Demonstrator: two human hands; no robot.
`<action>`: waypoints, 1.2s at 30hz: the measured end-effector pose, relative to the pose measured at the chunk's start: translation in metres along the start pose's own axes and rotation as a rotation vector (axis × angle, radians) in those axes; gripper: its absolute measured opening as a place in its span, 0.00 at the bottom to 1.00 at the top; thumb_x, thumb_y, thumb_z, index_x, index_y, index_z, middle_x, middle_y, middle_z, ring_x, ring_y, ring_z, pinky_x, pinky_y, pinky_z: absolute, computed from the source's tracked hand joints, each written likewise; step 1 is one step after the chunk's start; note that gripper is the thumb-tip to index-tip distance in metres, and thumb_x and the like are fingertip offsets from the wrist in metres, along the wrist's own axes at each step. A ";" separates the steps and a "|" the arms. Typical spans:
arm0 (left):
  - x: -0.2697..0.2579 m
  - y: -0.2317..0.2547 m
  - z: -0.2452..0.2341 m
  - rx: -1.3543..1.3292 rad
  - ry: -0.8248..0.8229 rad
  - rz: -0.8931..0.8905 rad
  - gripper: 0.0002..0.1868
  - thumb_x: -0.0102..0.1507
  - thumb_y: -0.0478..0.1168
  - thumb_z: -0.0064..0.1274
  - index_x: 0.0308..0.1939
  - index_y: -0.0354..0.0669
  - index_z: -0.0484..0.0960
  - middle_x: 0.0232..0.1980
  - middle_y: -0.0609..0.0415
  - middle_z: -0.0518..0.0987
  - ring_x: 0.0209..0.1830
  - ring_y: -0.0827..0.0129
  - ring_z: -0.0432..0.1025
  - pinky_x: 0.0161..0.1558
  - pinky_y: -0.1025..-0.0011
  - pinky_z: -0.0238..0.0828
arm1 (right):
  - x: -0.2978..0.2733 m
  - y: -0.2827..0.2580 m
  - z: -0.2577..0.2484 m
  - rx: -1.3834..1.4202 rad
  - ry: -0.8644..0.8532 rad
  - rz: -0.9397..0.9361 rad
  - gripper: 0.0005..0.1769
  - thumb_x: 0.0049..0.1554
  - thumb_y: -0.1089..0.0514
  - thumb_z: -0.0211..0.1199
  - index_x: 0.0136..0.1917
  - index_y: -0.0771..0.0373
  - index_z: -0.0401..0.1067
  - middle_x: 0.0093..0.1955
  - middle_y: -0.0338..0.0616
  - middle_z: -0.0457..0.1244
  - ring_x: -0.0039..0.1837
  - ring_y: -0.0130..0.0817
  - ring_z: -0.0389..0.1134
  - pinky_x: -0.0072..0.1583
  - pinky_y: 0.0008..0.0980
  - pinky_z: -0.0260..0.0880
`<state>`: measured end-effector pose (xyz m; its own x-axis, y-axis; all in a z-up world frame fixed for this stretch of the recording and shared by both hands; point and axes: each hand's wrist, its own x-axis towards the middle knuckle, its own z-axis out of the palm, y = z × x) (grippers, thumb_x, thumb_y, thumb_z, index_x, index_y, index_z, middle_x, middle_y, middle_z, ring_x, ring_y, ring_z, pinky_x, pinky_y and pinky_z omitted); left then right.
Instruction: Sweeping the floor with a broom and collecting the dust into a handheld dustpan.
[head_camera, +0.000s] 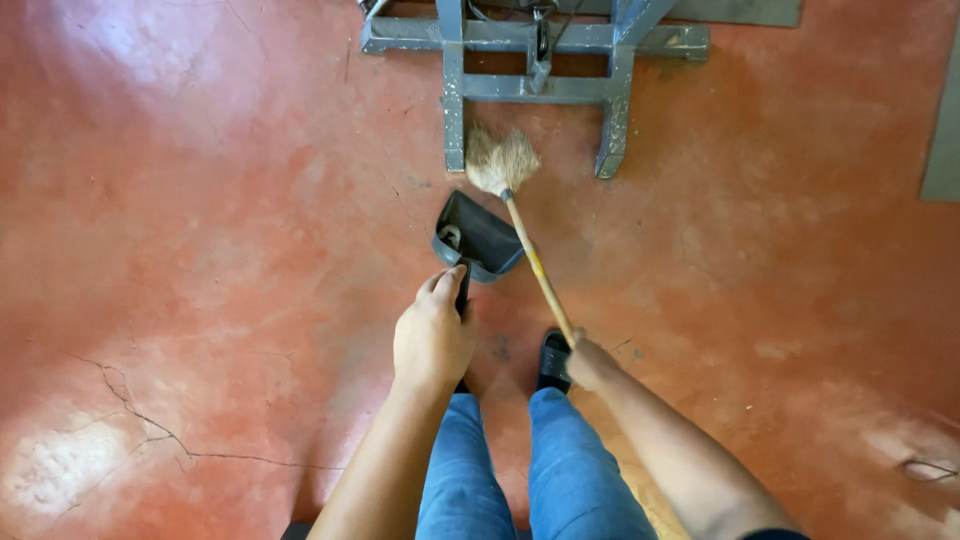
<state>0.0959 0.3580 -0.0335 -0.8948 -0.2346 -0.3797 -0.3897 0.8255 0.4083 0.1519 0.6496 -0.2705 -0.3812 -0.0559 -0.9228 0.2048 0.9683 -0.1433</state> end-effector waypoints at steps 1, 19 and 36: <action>0.001 0.003 -0.004 -0.010 -0.005 0.000 0.25 0.62 0.45 0.56 0.65 0.58 0.76 0.62 0.50 0.77 0.43 0.44 0.81 0.42 0.51 0.82 | -0.025 0.003 -0.021 0.035 0.072 0.012 0.38 0.58 0.54 0.47 0.80 0.65 0.48 0.63 0.63 0.67 0.63 0.53 0.72 0.60 0.47 0.75; -0.045 -0.016 -0.029 -0.004 -0.054 -0.089 0.21 0.65 0.44 0.55 0.63 0.54 0.77 0.53 0.46 0.80 0.47 0.49 0.81 0.47 0.56 0.81 | -0.167 -0.007 -0.008 0.173 0.114 -0.162 0.33 0.62 0.50 0.54 0.79 0.53 0.57 0.54 0.59 0.70 0.45 0.48 0.74 0.42 0.42 0.79; -0.050 -0.165 -0.097 -0.052 -0.014 -0.184 0.20 0.64 0.47 0.56 0.59 0.48 0.80 0.52 0.44 0.81 0.49 0.44 0.80 0.50 0.51 0.79 | -0.034 -0.152 0.035 0.401 -0.098 -0.071 0.27 0.61 0.52 0.51 0.67 0.72 0.67 0.35 0.65 0.70 0.29 0.48 0.73 0.30 0.40 0.77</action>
<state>0.1840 0.1839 -0.0016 -0.8042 -0.3719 -0.4636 -0.5578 0.7414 0.3730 0.1652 0.4956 -0.2296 -0.3231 -0.1604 -0.9327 0.5238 0.7905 -0.3174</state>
